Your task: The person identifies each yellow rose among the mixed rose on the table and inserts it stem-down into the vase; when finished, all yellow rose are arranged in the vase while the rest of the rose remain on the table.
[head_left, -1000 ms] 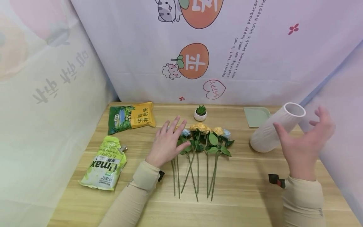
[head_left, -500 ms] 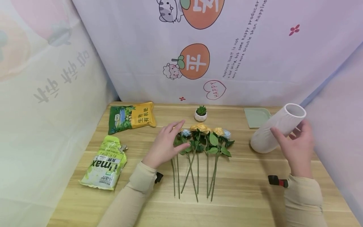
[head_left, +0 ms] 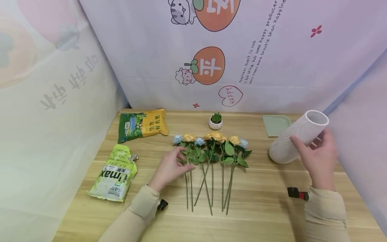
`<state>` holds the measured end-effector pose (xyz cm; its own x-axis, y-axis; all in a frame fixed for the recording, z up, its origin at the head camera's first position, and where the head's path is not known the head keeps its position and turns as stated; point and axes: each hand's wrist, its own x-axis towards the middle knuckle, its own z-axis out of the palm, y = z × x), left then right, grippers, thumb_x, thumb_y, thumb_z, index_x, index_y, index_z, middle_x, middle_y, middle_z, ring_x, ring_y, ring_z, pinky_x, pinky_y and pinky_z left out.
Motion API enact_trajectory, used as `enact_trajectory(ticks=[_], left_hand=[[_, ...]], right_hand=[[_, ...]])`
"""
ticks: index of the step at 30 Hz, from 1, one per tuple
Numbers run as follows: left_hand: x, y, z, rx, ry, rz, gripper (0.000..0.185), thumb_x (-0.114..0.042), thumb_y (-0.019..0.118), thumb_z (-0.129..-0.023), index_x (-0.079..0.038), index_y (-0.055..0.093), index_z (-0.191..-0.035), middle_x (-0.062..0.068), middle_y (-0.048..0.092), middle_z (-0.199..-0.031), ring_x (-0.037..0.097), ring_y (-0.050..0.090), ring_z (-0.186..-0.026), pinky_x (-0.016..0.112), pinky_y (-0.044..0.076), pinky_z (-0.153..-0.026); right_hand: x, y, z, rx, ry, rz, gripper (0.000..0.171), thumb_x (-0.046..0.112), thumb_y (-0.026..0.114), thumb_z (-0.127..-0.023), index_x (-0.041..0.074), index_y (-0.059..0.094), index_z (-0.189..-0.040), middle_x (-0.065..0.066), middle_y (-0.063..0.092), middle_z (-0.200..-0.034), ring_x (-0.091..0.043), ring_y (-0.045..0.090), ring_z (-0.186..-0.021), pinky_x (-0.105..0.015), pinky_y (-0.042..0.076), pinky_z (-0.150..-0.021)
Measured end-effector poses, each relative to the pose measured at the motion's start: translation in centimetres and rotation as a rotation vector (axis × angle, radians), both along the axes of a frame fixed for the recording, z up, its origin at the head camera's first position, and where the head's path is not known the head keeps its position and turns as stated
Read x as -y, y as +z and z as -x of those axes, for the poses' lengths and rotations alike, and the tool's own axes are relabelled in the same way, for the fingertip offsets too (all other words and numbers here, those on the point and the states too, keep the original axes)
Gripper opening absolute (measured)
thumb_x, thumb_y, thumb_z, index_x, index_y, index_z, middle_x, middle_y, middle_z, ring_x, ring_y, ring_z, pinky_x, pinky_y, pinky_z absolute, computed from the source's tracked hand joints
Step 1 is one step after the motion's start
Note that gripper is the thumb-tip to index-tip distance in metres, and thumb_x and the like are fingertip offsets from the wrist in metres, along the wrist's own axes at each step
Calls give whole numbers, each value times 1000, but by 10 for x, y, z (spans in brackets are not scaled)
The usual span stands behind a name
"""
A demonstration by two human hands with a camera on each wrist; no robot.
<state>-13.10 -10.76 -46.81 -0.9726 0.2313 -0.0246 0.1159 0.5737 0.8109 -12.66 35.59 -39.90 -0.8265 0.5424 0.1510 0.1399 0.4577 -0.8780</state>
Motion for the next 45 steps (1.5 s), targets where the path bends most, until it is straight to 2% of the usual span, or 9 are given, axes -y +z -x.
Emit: enact_trajectory(ticks=[4,11,19,23,29,33,37,41,45], left_hand=[[-1,-8,-7,69,-19,8,60,-40,94,-84,-8,67,-128,-1,72,-98,15,67,-81,35,60,-74],[-7,-21,-12,85,-50,41,46,-36,94,-84,-7,71,-112,-7,71,-84,12,65,-75,34,59,-74],[-12,-28,-14,133,-48,2,41,-25,94,-85,-2,71,-112,-5,73,-81,12,69,-68,30,61,-69],[-13,-28,-16,200,-39,-61,37,-15,91,-88,0,69,-113,-1,73,-81,15,72,-64,30,63,-62],[-14,-24,-17,247,-42,-111,33,-11,87,-91,1,68,-115,2,73,-82,19,74,-64,32,64,-61],[-13,-16,-16,252,-63,-137,37,-11,85,-93,3,66,-121,2,75,-85,23,75,-68,35,66,-63],[-12,1,-12,232,-72,-174,41,-10,83,-95,4,63,-128,4,75,-92,28,77,-73,41,67,-68],[-13,22,-1,159,-70,-215,42,-8,81,-96,4,61,-132,6,74,-98,29,78,-76,45,67,-72],[-20,47,14,21,-82,-221,38,-4,80,-96,2,64,-129,7,75,-98,31,77,-75,40,67,-70]], right_hand=[[0,2,0,-1,-5,-5,81,27,89,-91,30,48,-161,-2,55,-154,-17,58,-132,-33,50,-114],[-1,2,-1,-13,6,-6,81,27,90,-91,31,48,-160,-2,55,-155,-18,58,-132,-34,51,-113],[-3,-4,-3,-17,24,-22,80,30,90,-90,33,50,-159,-3,56,-157,-23,59,-135,-36,52,-113],[-3,-5,-4,-36,35,-15,79,29,90,-90,33,50,-158,-3,56,-155,-23,58,-136,-34,53,-112],[-4,-6,-4,-46,33,-22,80,27,89,-91,32,49,-160,-4,55,-154,-25,57,-137,-32,54,-109],[-4,-7,-4,-40,24,-31,80,28,89,-91,33,48,-160,-3,55,-155,-24,58,-136,-31,55,-108],[-4,-6,-5,-41,25,-29,80,28,89,-91,35,48,-159,-2,55,-156,-23,58,-135,-30,55,-107],[-4,-5,-5,-35,33,-32,81,29,89,-91,36,48,-160,-2,54,-157,-23,58,-136,-29,55,-107],[-4,-5,-4,-19,34,-29,82,29,88,-92,34,45,-162,-3,52,-160,-24,56,-138,-31,55,-108]])
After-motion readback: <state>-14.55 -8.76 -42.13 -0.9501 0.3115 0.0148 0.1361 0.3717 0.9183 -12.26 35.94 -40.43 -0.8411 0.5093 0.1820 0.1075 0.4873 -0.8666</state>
